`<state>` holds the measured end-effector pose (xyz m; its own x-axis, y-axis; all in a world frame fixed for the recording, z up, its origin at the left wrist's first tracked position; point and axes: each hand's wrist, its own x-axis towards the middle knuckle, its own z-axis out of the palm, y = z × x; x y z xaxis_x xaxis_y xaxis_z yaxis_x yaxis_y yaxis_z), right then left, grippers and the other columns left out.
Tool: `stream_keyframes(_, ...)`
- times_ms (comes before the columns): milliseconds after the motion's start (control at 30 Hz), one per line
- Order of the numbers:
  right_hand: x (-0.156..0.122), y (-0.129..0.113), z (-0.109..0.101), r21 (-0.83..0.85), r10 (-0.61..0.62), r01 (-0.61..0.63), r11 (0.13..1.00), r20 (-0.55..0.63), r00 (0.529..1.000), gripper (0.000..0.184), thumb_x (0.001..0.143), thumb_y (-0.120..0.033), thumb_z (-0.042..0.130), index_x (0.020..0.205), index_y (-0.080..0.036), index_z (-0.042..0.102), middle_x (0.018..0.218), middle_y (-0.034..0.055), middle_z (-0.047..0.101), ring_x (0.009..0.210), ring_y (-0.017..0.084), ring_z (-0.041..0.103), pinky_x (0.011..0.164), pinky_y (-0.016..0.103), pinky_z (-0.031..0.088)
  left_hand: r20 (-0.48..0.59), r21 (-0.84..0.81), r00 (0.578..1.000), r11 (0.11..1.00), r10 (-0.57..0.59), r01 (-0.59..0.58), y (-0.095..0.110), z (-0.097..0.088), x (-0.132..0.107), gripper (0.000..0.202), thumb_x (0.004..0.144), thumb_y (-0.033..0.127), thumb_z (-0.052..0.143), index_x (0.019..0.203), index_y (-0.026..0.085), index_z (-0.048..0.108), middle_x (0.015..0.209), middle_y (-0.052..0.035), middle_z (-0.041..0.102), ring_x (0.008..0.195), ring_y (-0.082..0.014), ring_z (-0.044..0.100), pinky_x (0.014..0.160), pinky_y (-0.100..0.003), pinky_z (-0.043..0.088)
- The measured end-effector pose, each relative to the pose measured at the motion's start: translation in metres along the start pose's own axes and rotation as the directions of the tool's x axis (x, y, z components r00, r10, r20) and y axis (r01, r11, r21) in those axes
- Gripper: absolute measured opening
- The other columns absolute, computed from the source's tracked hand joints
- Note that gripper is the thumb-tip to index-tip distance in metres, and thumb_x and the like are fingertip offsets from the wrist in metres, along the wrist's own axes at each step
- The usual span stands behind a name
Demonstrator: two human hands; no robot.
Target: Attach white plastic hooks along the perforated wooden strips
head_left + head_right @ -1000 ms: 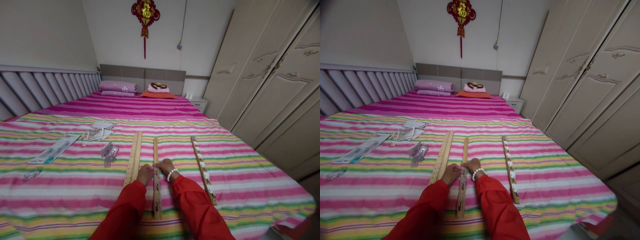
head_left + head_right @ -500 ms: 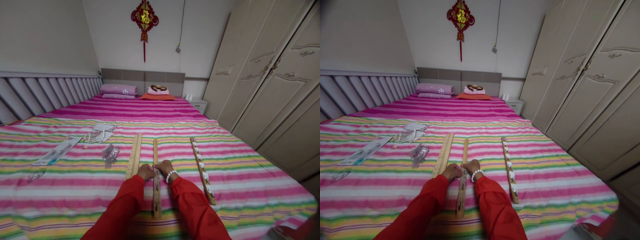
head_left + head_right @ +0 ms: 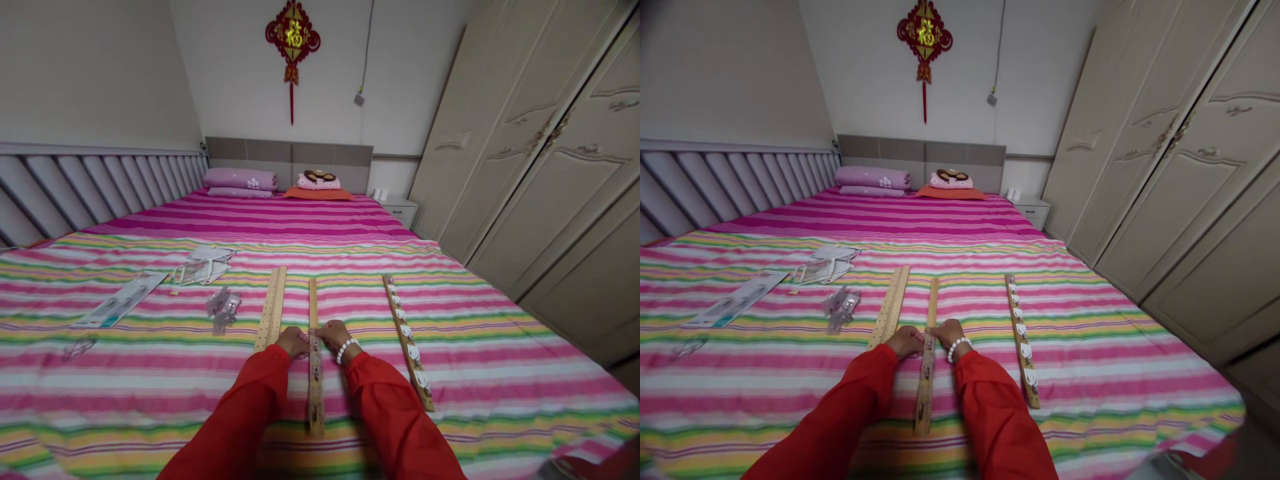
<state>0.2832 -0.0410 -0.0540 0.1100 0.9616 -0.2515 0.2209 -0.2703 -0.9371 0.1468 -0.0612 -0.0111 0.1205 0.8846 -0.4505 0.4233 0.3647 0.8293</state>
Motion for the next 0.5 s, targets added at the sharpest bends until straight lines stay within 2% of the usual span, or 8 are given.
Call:
stream_keyframes(100, -0.005, -0.005, -0.007, 0.086, 0.059, -0.067, 0.994, 0.089, 0.994, 0.044, 0.062, -0.03, 0.075, 0.041, -0.024, 0.036, 0.028, -0.0091, 0.032, 0.029, 0.007, 0.027, 0.033, 0.023, 0.02, 0.01, -0.038, 1.0, 0.999, -0.005, 0.005, -0.001, -0.001, 0.001, 0.026, 0.06, 0.002, 0.067, 0.057, 0.019, 0.047, 0.034, 0.0073, 0.048, 0.039, -0.009, 0.048, 0.045, -0.019, 0.039)
stream_keyframes(267, -0.01, -0.009, -0.015, 0.187, 0.078, -0.112, 0.976, 0.18, 0.981, 0.039, 0.063, -0.027, 0.07, 0.04, -0.022, 0.039, 0.027, -0.0088, 0.033, 0.025, 0.005, 0.022, 0.03, 0.021, 0.014, 0.003, -0.101, 1.0, 0.995, 0.005, -0.004, -0.005, -0.001, 0.002, 0.024, 0.058, 0.001, 0.066, 0.056, 0.018, 0.049, 0.037, 0.0064, 0.05, 0.043, -0.0108, 0.053, 0.049, -0.021, 0.044)
stream_keyframes(367, -0.013, -0.008, -0.016, 0.251, 0.061, -0.106, 0.962, 0.18, 0.982, 0.034, 0.066, -0.03, 0.066, 0.044, -0.021, 0.042, 0.027, -0.009, 0.034, 0.024, 0.005, 0.021, 0.029, 0.021, 0.012, -0.012, -0.129, 1.0, 0.991, 0.016, -0.017, -0.007, -0.001, 0.002, 0.025, 0.056, 0.0, 0.066, 0.055, 0.018, 0.048, 0.037, 0.0062, 0.05, 0.043, -0.0113, 0.052, 0.049, -0.021, 0.044)
stream_keyframes(500, -0.021, -0.007, -0.015, 0.334, 0.024, -0.064, 0.941, 0.122, 0.992, 0.033, 0.072, -0.046, 0.059, 0.054, -0.02, 0.048, 0.029, -0.0099, 0.035, 0.023, 0.005, 0.019, 0.029, 0.02, 0.011, -0.023, -0.164, 0.999, 0.985, 0.044, -0.047, -0.007, 0.002, 0.001, 0.027, 0.054, 0.001, 0.067, 0.054, 0.018, 0.047, 0.036, 0.0069, 0.048, 0.042, -0.0112, 0.052, 0.049, -0.022, 0.043)
